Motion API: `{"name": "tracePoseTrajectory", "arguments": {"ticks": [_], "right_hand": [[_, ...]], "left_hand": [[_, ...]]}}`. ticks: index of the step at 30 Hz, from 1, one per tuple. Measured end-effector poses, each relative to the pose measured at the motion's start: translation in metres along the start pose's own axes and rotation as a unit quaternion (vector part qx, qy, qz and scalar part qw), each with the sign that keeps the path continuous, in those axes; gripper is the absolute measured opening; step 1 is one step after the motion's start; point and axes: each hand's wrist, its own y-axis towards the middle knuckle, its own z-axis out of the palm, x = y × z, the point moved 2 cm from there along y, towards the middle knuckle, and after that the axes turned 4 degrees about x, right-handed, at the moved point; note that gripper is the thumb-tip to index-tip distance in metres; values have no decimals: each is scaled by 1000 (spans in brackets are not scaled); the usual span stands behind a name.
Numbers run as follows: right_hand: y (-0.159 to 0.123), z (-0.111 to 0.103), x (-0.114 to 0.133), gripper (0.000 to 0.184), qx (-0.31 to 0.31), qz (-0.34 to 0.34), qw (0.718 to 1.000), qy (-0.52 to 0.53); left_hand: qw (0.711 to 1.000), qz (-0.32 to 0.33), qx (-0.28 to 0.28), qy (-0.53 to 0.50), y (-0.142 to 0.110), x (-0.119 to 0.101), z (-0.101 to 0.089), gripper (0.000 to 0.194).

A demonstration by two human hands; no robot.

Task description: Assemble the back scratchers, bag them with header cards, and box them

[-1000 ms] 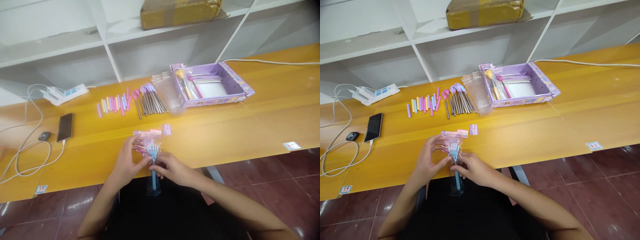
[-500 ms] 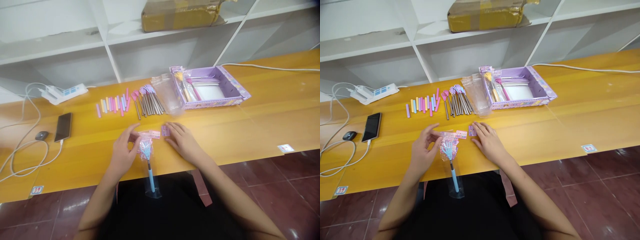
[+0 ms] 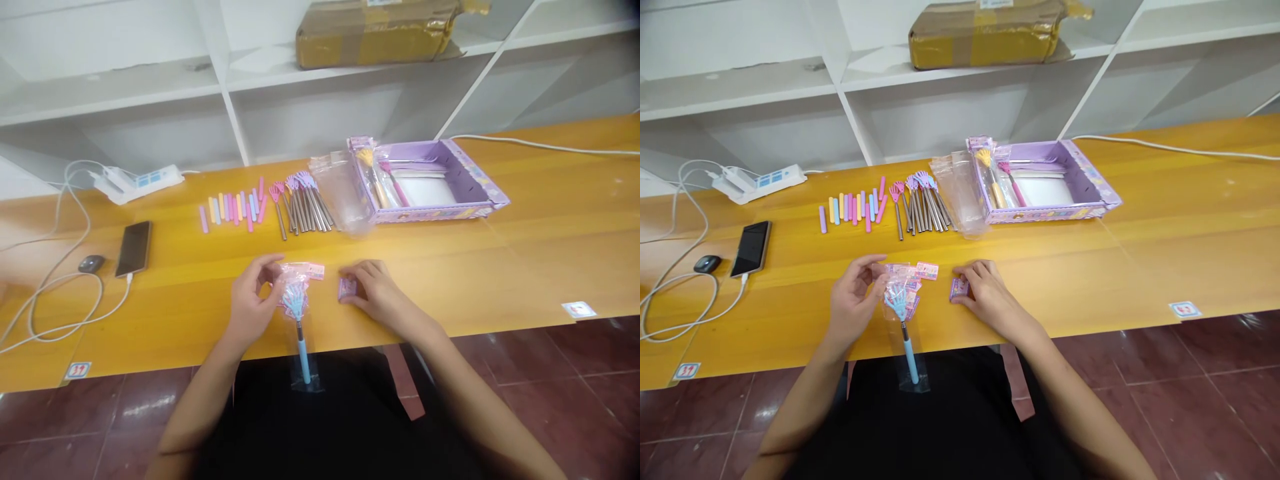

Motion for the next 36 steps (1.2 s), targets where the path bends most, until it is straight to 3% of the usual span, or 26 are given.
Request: {"name": "tracePoseTrajectory", "arguments": {"ticks": [3, 9, 15, 21, 24, 27, 30, 32, 34, 36], "right_hand": [[-3, 1, -4, 39, 9, 23, 1000, -6], [-9, 1, -7, 41, -4, 41, 999, -14], [-5, 0, -5, 41, 24, 57, 998, 17], [-8, -1, 3, 18, 47, 73, 988, 125], [-14, -11, 16, 27, 31, 48, 997, 60], [-24, -19, 29, 46, 70, 10, 997, -8], [-35, -17, 37, 76, 109, -24, 991, -73], [-43, -10, 40, 85, 110, -33, 987, -116], [-50, -2, 45, 77, 97, -35, 982, -157], [-57, 5, 52, 53, 83, -40, 979, -184]], "left_hand": [[1000, -12, -20, -8, -1, -1, -4, 20], [998, -14, -57, -7, -3, -1, -9, 24], [998, -3, -50, 33, -2, -3, -8, 26], [991, 33, -82, 95, -1, -4, -7, 21], [988, 35, -101, 110, -2, 0, -6, 15], [984, 41, -125, 118, -3, 1, -7, 12], [977, 89, -108, 160, -1, -3, -8, 19], [970, 125, -86, 191, 1, -7, -7, 25], [967, 135, -80, 202, 2, -9, -7, 29], [970, 120, -89, 194, 2, -9, -8, 32]]}}
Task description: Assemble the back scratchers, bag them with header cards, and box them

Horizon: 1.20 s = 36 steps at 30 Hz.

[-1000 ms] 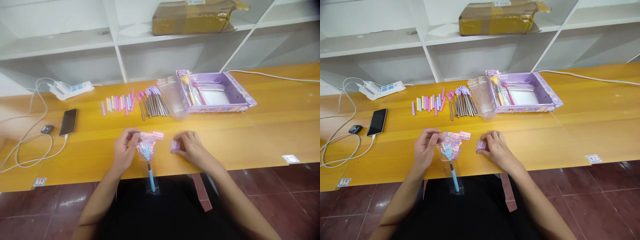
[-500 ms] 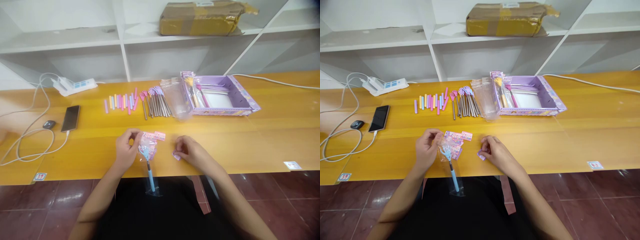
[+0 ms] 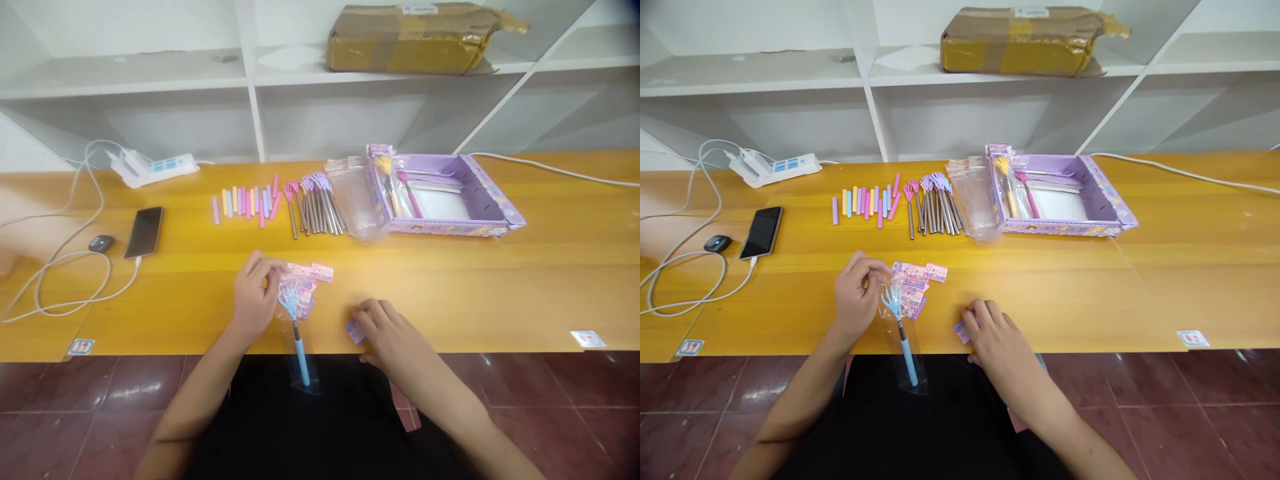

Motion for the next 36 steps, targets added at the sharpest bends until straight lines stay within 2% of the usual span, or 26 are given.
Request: {"name": "tracePoseTrajectory", "arguments": {"ticks": [2, 3, 8, 11, 13, 16, 18, 19, 21, 24, 27, 30, 33, 36], "right_hand": [[-5, 0, 9, 30, -2, -13, 1000, -7], [-6, -1, 13, 24, 1, -21, 1000, -4], [2, -26, 15, 23, 19, -59, 996, 70], [24, -41, 17, 19, 2, -55, 973, 225], [41, -44, 20, 14, -19, -24, 931, 363], [63, -41, 27, 23, -30, 36, 835, 549], [75, -38, 31, 29, -27, 44, 777, 628], [79, -38, 33, 31, -26, 38, 758, 650], [86, -40, 35, 28, -23, 17, 739, 673], [92, -48, 34, 23, -62, -18, 748, 661], [97, -57, 30, 22, -127, -55, 779, 612], [101, -59, 29, 23, -157, -71, 802, 572], [105, -56, 29, 6, -195, -67, 805, 556], [109, -53, 29, 19, -240, -58, 788, 564]], "left_hand": [[1000, -22, -7, -10, -1, 1, 0, 32], [999, -34, -11, -15, -1, 2, 0, 32], [995, -73, -28, -65, -1, 4, 0, 29], [989, -70, -24, -126, 1, 1, 0, 28], [985, -64, -11, -160, 1, 0, 0, 28], [972, -86, 13, -220, -1, 0, -1, 24], [958, -112, 28, -263, -3, 2, 0, 20], [953, -124, 31, -275, -4, 2, 0, 18], [950, -147, 18, -277, -5, 3, 1, 14], [947, -158, -31, -280, -5, 3, 4, 20], [942, -114, -66, -310, -5, 3, 7, 30], [950, -82, -66, -294, -7, 3, 8, 22], [962, -64, -54, -259, -8, 3, 6, 12], [973, -52, -41, -223, -8, 0, 2, 14]]}}
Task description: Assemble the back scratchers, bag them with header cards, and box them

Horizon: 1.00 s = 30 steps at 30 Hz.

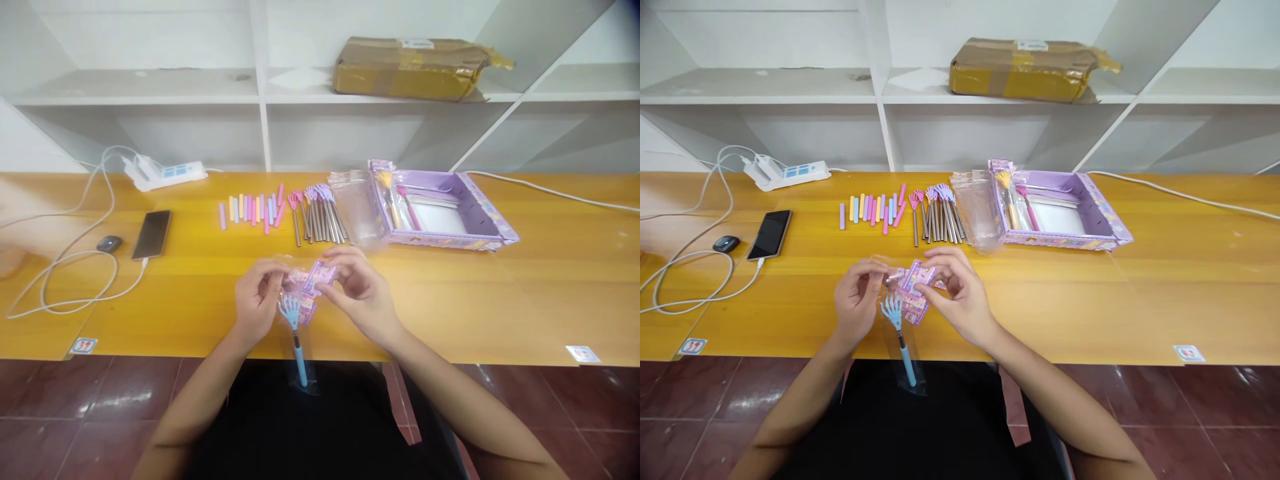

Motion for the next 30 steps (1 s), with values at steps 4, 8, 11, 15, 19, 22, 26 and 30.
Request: {"name": "tracePoseTrajectory", "arguments": {"ticks": [4, 8, 11, 15, 19, 22, 26, 30], "right_hand": [[3, 1, 2, 25, -27, 15, 1000, 5], [8, -3, 11, 16, -38, 2, 998, -54], [14, -5, 17, 15, -41, -33, 994, -98], [22, -4, 19, 27, -43, -59, 988, -133], [29, -4, 23, 26, -44, -89, 979, -177], [34, -5, 28, 14, -18, -114, 965, -234], [41, -6, 31, 9, 40, -144, 947, -284], [44, -4, 30, 15, 72, -202, 924, -317]], "left_hand": [[999, -32, 18, -1, 0, -3, 0, 18], [998, -36, 40, -15, -1, -3, 0, 21], [997, -30, 66, -34, 0, -4, -1, 26], [989, -50, 111, -82, -1, -7, -4, 33], [976, -74, 139, -147, 0, -4, -5, 43], [963, -76, 160, -202, 2, -2, -5, 51], [959, -93, 152, -222, 7, -3, -5, 60], [950, -117, 170, -235, 11, -6, -6, 68]]}}
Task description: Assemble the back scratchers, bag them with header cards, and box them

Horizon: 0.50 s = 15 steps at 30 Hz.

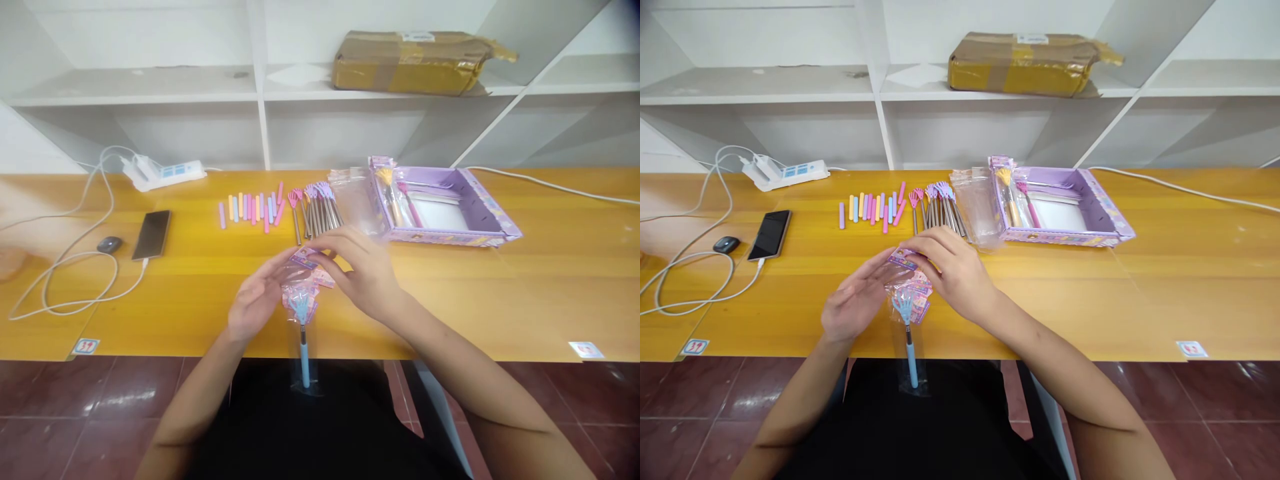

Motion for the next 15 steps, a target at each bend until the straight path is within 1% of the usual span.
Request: {"name": "tracePoseTrajectory", "arguments": {"ticks": [3, 5, 7, 11, 15], "right_hand": [[-1, 1, 1, 21, 3, -40, 998, -42], [-2, 2, 3, 23, 9, -65, 995, -72], [-4, 2, 5, 24, 21, -88, 991, -97], [-7, 3, 10, 31, 37, -128, 985, -114], [-12, 6, 16, 35, 36, -122, 985, -115]], "left_hand": [[998, -11, 19, -60, 0, -1, 0, 65], [994, -14, 22, -103, 0, -1, 1, 62], [991, -17, 20, -130, -1, 0, 2, 64], [988, -4, 35, -151, -2, 1, 4, 68], [988, 3, 43, -148, -1, -1, 5, 69]]}}
